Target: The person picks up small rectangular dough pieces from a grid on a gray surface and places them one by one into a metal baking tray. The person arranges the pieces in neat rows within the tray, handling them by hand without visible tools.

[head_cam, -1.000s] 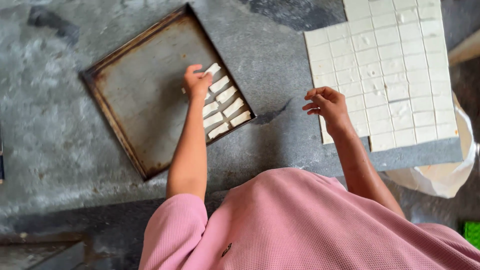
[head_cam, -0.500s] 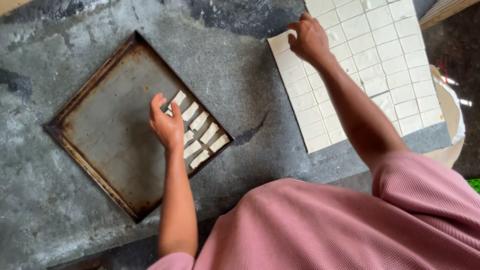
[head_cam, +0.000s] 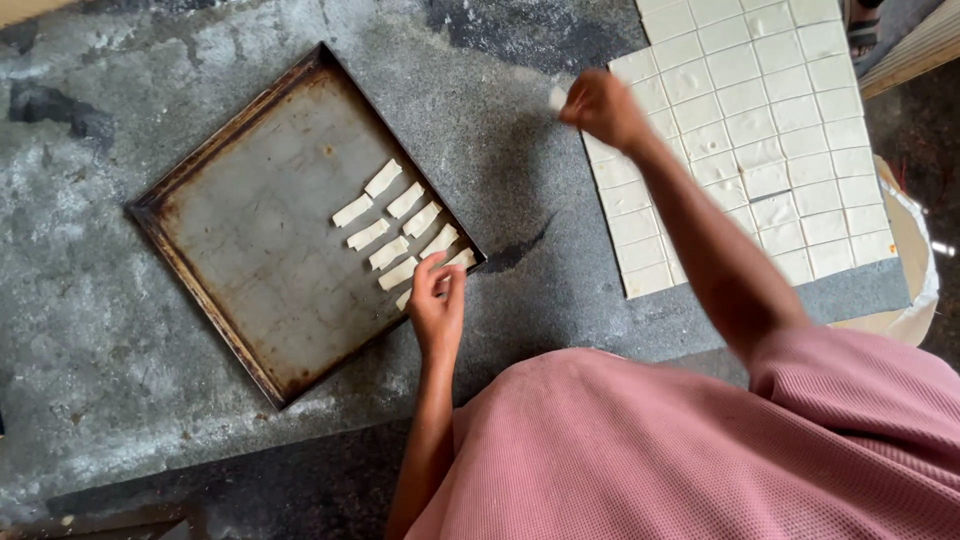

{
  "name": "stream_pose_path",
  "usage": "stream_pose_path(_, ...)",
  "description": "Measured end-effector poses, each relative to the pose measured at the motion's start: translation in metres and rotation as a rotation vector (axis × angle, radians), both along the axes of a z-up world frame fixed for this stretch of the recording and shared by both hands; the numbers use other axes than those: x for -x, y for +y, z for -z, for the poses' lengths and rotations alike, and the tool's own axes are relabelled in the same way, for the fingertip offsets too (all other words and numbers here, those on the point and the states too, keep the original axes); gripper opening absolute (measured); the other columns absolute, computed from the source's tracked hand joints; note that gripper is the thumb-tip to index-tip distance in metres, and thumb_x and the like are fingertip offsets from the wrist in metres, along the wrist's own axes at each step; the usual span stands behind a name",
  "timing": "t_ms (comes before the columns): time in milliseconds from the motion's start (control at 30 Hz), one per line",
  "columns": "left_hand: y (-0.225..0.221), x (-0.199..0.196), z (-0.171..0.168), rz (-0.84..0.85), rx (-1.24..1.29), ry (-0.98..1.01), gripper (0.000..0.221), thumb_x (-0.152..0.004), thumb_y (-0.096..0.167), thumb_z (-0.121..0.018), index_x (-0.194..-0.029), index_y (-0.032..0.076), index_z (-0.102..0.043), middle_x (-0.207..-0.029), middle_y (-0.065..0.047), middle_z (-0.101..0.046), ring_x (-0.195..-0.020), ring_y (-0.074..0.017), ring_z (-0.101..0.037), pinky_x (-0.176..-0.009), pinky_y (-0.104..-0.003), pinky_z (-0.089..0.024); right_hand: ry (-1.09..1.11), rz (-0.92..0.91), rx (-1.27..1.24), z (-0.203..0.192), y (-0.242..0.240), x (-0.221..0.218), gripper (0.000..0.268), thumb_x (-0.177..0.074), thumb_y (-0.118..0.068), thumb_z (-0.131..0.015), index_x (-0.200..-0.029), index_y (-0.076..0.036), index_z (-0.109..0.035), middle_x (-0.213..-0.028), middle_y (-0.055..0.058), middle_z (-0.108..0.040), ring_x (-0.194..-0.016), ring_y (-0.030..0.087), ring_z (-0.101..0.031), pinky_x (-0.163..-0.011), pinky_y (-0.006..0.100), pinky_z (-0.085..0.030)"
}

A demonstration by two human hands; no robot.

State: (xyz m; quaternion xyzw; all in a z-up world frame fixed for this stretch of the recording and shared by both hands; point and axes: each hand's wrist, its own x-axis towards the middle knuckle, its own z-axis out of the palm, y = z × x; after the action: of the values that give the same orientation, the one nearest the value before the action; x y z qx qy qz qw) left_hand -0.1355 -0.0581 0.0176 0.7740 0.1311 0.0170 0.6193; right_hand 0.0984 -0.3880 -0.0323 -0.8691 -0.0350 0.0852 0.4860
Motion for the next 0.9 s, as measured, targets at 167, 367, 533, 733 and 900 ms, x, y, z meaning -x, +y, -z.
stream_pose_path(167, -0.006, -0.004, -0.005, 0.122, 0.47, 0.173, 0.053, -0.093, 0.028, -0.072, -0.137, 0.007, -0.052, -0.113, -0.006, -0.07, -0.092, -0.0133, -0.07, -0.071, -0.028, -0.062, 0.292, -0.183, -0.786, -0.025, 0.08, 0.136, 0.013, -0.097, -0.006, -0.065, -0.109, -0.004, -0.064, -0.096, 0.007, -0.068, -0.087, 0.017, -0.069, -0.077, 0.034, -0.064)
stream_pose_path(367, 0.0, 0.013, 0.008, 0.199, 0.525, 0.121, 0.034, -0.096, 0.019, -0.074, -0.122, -0.004, -0.068, -0.102, -0.01, -0.074, -0.084, -0.0122, -0.07, -0.07, -0.028, -0.059, 0.373, -0.071, -0.777, -0.062, 0.118, 0.205, 0.019, -0.091, 0.0, -0.066, -0.109, -0.005, -0.062, -0.1, 0.005, -0.07, -0.094, 0.018, -0.072, -0.077, 0.035, -0.066)
stream_pose_path(533, 0.006, 0.027, 0.01, 0.262, 0.6, 0.134, 0.031, -0.095, 0.02, -0.073, -0.116, -0.003, -0.069, -0.102, -0.01, -0.075, -0.087, -0.0127, -0.073, -0.073, -0.028, -0.062, 0.284, 0.019, -0.7, -0.072, 0.119, 0.22, 0.015, -0.095, 0.004, -0.064, -0.108, -0.005, -0.064, -0.102, 0.006, -0.073, -0.094, 0.017, -0.072, -0.079, 0.032, -0.063)
stream_pose_path(733, 0.011, 0.021, 0.017, 0.243, 0.508, 0.239, 0.022, -0.093, 0.018, -0.077, -0.1, -0.002, -0.069, -0.096, -0.014, -0.075, -0.08, -0.0154, -0.074, -0.071, -0.03, -0.063, 0.254, 0.032, -0.724, -0.069, 0.133, 0.229, 0.008, -0.098, 0.002, -0.061, -0.103, -0.003, -0.064, -0.099, 0.007, -0.072, -0.091, 0.017, -0.073, -0.08, 0.034, -0.066)
stream_pose_path(900, 0.009, 0.018, 0.037, 0.187, 0.654, 0.124, 0.023, -0.082, 0.001, -0.079, -0.089, 0.005, -0.058, -0.106, -0.014, -0.074, -0.092, -0.0164, -0.07, -0.08, -0.03, -0.059, 0.292, 0.057, -0.667, -0.063, 0.139, 0.225, 0.011, -0.098, 0.002, -0.066, -0.107, -0.002, -0.063, -0.101, 0.009, -0.068, -0.092, 0.018, -0.071, -0.082, 0.035, -0.064)
